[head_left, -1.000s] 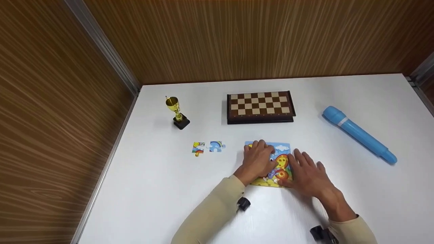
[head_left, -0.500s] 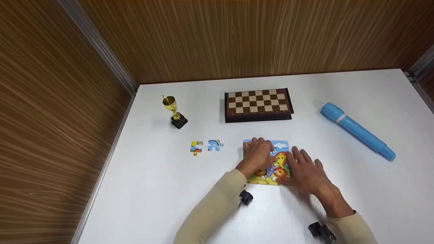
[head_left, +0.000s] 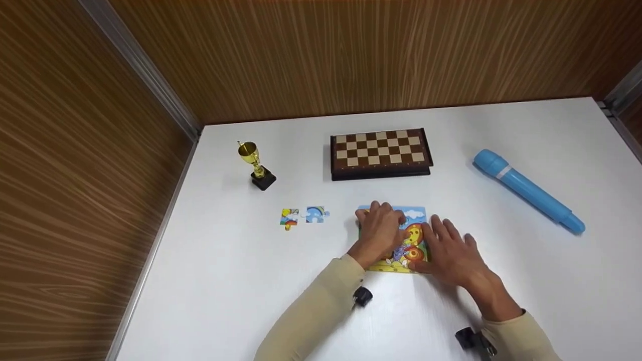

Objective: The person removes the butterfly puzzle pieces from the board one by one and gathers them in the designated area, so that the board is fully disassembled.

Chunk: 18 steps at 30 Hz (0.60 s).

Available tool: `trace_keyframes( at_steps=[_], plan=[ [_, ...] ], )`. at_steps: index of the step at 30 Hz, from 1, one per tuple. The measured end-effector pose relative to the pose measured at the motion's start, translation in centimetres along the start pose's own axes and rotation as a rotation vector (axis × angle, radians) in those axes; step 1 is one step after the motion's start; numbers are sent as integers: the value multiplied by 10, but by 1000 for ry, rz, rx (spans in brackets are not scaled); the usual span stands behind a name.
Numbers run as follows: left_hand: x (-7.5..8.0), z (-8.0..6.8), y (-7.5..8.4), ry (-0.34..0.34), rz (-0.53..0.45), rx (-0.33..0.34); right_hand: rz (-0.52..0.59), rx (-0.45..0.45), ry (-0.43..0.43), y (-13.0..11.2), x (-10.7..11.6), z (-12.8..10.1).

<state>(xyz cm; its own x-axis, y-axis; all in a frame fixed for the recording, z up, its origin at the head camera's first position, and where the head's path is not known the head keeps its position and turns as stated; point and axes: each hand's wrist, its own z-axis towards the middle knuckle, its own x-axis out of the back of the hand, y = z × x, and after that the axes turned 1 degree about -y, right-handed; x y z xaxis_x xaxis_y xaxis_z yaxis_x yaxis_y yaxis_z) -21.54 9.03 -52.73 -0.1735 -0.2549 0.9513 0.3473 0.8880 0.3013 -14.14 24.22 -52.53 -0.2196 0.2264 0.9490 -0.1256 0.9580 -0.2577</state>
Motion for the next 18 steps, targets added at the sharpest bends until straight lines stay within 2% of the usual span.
trace_keyframes(
  at_steps=[3, 8, 14, 18],
  plan=[
    [0, 3, 2, 9, 24, -17, -4, -1, -5, 0, 1, -1],
    [5, 12, 5, -78, 48, -5, 1, 0, 27, -2, 0, -1],
    [4, 16, 5, -168, -9, -3, 29, -39, 105, -3, -1, 0],
    [4, 15, 3, -191, -17, -14, 52, -22, 143, -3, -3, 0]
  ],
)
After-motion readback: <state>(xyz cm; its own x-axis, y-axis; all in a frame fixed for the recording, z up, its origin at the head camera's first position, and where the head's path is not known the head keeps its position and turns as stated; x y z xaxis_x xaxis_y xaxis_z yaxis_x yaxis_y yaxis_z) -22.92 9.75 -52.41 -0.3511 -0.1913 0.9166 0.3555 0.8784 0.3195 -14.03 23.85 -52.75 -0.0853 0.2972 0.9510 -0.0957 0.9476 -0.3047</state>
